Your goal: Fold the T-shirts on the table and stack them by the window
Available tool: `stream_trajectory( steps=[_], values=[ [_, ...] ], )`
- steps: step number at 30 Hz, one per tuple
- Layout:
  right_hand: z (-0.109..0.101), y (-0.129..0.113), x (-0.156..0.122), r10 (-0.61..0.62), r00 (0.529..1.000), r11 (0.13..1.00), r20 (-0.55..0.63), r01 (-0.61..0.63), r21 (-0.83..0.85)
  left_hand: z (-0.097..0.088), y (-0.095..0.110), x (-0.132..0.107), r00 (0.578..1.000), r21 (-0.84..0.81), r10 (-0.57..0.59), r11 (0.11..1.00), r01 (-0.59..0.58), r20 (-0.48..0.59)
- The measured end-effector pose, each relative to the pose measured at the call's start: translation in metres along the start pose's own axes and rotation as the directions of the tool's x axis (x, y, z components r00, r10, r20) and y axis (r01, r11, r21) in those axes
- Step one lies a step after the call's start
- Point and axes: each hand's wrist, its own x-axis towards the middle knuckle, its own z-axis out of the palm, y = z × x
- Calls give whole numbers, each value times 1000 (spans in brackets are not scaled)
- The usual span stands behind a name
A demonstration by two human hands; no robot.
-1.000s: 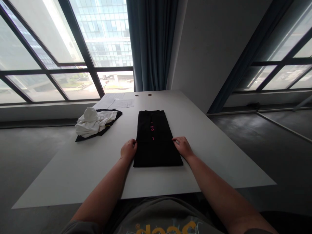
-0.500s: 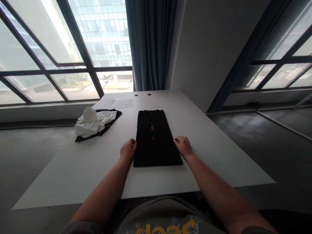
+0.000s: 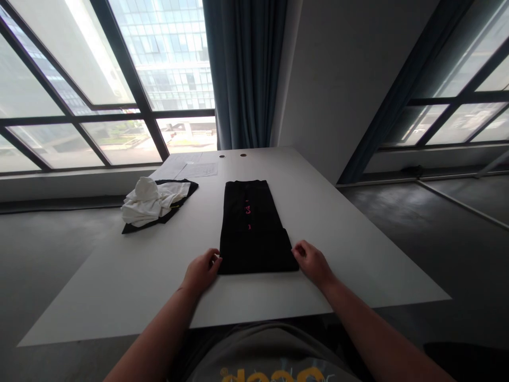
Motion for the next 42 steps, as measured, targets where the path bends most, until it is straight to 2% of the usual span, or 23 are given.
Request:
stream_trajectory(
  steps=[2, 4, 9, 14, 20, 25, 29, 33, 35, 39, 42],
  values=[
    [-7, -10, -18, -42, 994, 999, 98, 39, 31, 1, 0, -13, 999, 7, 33, 999, -33, 22],
    [-13, -17, -29, -73, 987, 997, 143, 67, 48, 2, 1, -20, 999, 19, 37, 999, -38, 24],
    [-20, -23, -38, -81, 991, 992, 103, 70, 102, 3, 5, -25, 1000, 14, 7, 1000, -8, 23],
    [-24, -24, -40, -111, 989, 983, 93, 96, 154, 3, 4, -30, 1000, -69, -6, 998, 7, 10],
    [-20, -19, -42, -49, 994, 985, 98, 32, 168, 2, 5, -33, 1000, -147, 3, 989, -6, -15],
    [-20, -21, -42, -2, 992, 980, 127, -23, 196, 1, 12, -34, 996, -83, -90, 992, 90, 12],
    [-26, -23, -52, 3, 986, 981, 167, -35, 192, -1, 14, -48, 996, -71, -35, 997, 40, 82],
    [-31, -22, -65, 7, 970, 982, 244, -52, 182, -5, 12, -66, 971, -100, 68, 994, -46, 231],
    [-32, -21, -65, 13, 969, 984, 245, -55, 168, -8, 10, -70, 967, -105, 73, 993, -49, 245],
    [-27, -18, -43, -14, 995, 995, 98, 4, 102, -9, 9, -53, 991, -89, 87, 993, -78, 102],
    [-20, -13, -16, -56, 994, 997, 91, 51, 54, -5, 11, -23, 993, -59, 107, 993, -104, 48]
  ],
)
